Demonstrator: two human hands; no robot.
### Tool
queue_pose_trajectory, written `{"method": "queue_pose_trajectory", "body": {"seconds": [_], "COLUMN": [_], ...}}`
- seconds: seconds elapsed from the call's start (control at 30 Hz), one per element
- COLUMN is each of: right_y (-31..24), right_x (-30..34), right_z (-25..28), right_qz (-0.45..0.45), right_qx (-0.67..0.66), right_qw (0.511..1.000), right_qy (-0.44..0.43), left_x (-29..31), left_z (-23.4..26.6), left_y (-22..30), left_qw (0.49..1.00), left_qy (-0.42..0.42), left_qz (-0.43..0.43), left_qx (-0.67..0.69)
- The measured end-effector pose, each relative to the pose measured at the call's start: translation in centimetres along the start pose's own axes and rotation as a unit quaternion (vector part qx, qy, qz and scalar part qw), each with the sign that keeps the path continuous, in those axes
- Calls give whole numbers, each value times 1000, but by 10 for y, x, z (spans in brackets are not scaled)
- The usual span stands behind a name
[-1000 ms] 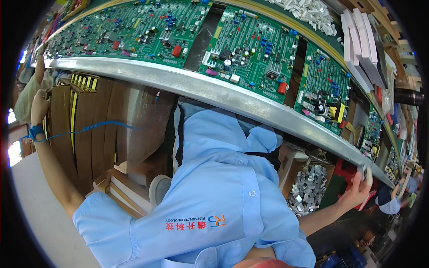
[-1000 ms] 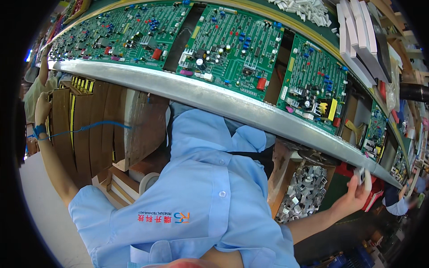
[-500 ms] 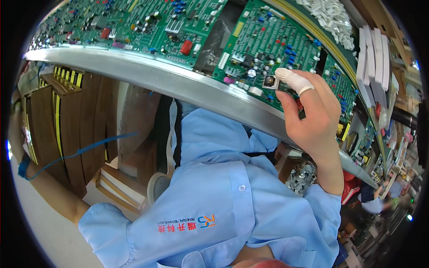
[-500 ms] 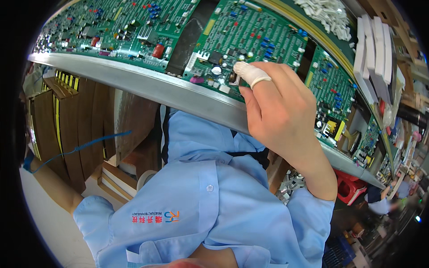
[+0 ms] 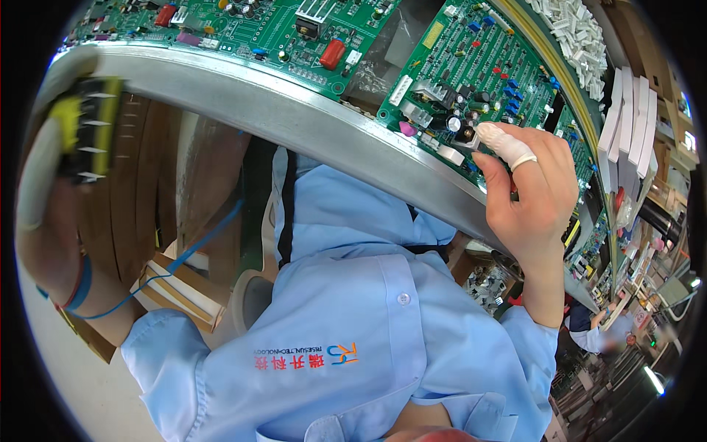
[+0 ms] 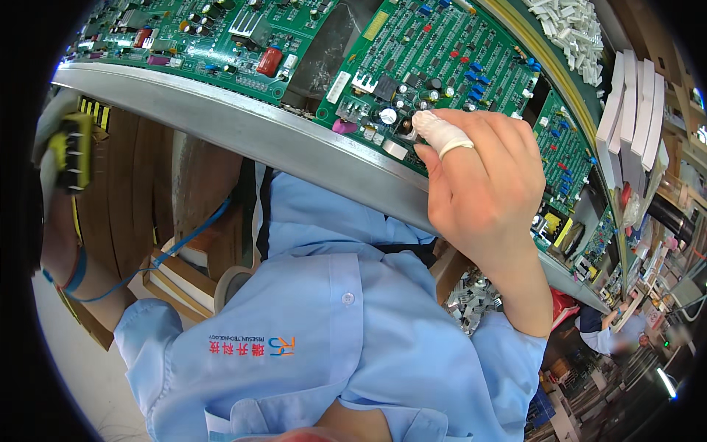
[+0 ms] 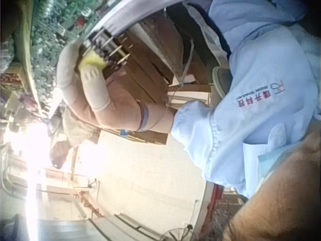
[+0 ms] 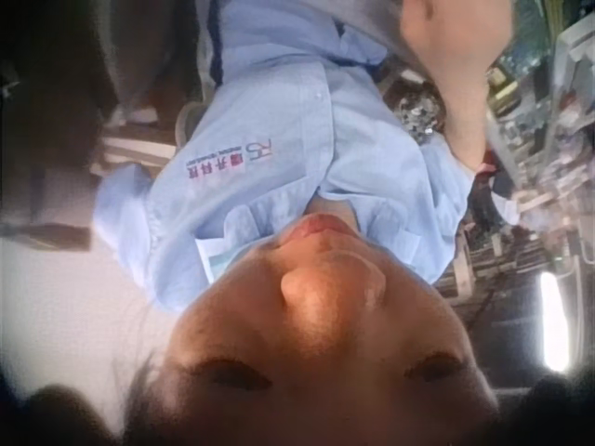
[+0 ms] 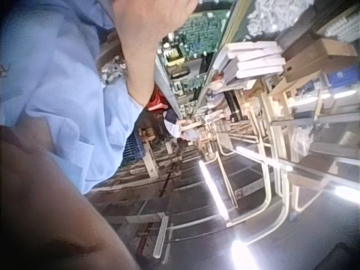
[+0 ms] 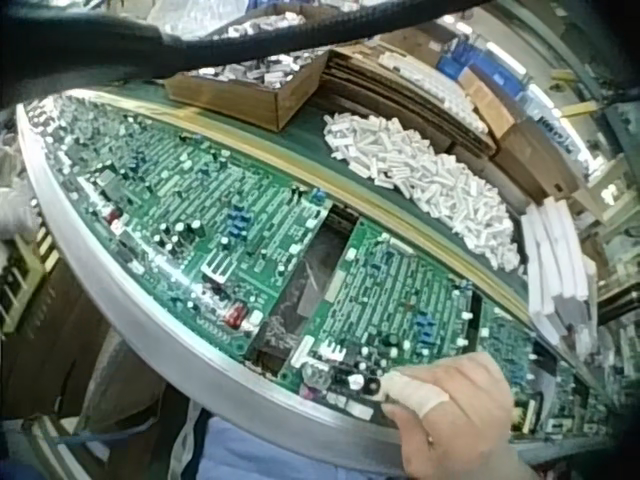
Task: Assembling electronic components including transformers and connectors onto printed circuit boards on a production line.
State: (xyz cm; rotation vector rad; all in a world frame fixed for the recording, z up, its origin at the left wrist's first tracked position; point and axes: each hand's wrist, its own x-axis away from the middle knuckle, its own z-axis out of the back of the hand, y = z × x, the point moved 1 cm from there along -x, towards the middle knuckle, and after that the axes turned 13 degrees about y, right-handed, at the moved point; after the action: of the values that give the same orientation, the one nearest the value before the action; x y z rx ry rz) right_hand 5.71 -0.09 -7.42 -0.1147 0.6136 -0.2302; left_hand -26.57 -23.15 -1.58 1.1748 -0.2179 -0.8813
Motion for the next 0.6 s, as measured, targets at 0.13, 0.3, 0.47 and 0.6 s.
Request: {"method": "queue_pose_trajectory", "body": {"seconds": [0.13,0.3,0.47,0.6], "right_y": [-1,0,2,-1], "right_x": [1,1,2,-1], "right_z": [0,0,-3,-2], "right_qz": [-7,14,31,38], "right_qx": [-3,-2,7,5], "right_qw": [1000,1000,999,999], "right_qy": [1,15,16,14], "left_x": [2,8,12,23], "left_z": [-25,-51,-81,-91], "left_y": [-7,-15,-22,-18], "left_qw": [984,966,960,947], "left_qy": [-143,-179,-209,-178], "left_qz": [104,172,131,178], "left_qx": [15,74,131,202]}}
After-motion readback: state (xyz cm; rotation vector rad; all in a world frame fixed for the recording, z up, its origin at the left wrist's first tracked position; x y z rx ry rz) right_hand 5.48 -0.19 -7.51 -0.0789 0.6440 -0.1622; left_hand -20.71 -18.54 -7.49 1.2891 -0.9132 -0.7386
